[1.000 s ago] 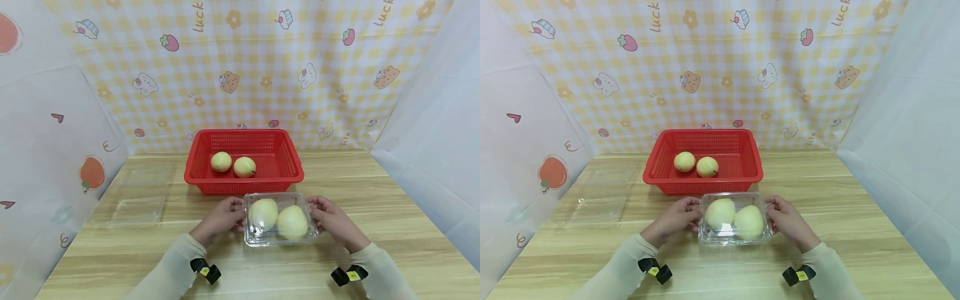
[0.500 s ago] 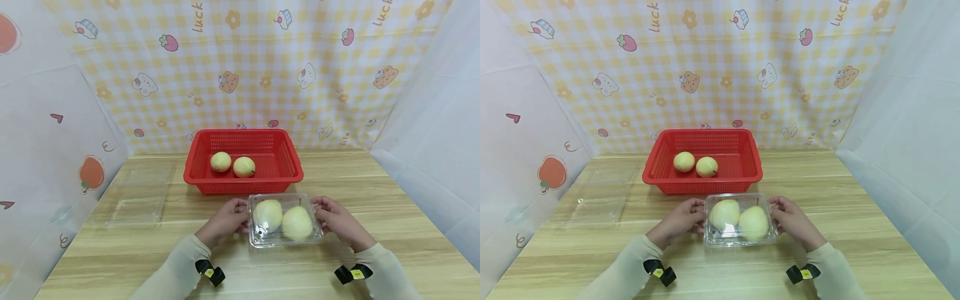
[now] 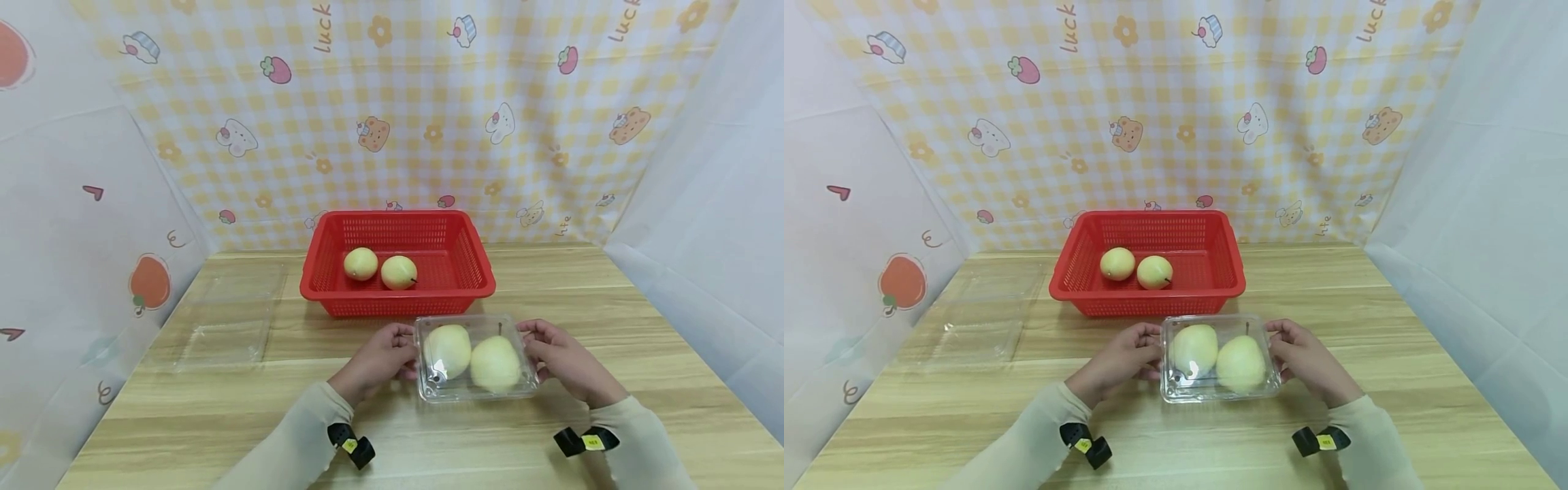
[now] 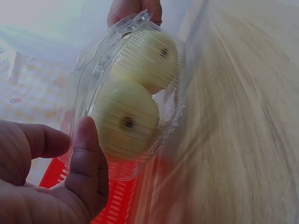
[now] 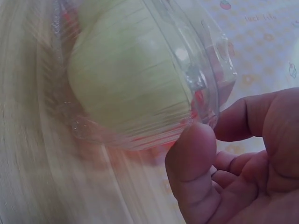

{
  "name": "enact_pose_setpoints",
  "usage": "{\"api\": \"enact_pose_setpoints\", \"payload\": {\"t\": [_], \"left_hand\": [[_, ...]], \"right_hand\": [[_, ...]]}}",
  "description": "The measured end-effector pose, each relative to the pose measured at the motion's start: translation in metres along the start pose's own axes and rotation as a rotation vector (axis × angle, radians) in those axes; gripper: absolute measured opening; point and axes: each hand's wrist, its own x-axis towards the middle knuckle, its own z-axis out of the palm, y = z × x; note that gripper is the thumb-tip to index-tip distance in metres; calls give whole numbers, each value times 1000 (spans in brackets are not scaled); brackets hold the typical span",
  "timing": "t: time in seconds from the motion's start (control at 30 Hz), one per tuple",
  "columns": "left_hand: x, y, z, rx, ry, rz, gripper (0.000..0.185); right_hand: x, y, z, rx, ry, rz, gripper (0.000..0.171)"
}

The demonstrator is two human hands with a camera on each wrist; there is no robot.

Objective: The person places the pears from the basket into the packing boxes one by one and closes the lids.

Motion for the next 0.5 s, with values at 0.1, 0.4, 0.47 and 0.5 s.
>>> {"api": "enact_pose_setpoints", "payload": {"t": [0.1, 0.4, 0.47, 0.5], "left_hand": [[2, 0, 2, -8, -6, 3, 43], [10, 2, 12, -12, -12, 1, 44], [12, 2, 14, -14, -17, 2, 43], [13, 2, 15, -16, -18, 1, 43]], "right_hand": [[-1, 1, -3, -11, -4, 2, 43], [-5, 0, -12, -43, 10, 7, 43], [-5, 1, -14, -52, 11, 10, 43], [-6, 1, -15, -56, 11, 11, 43]]}}
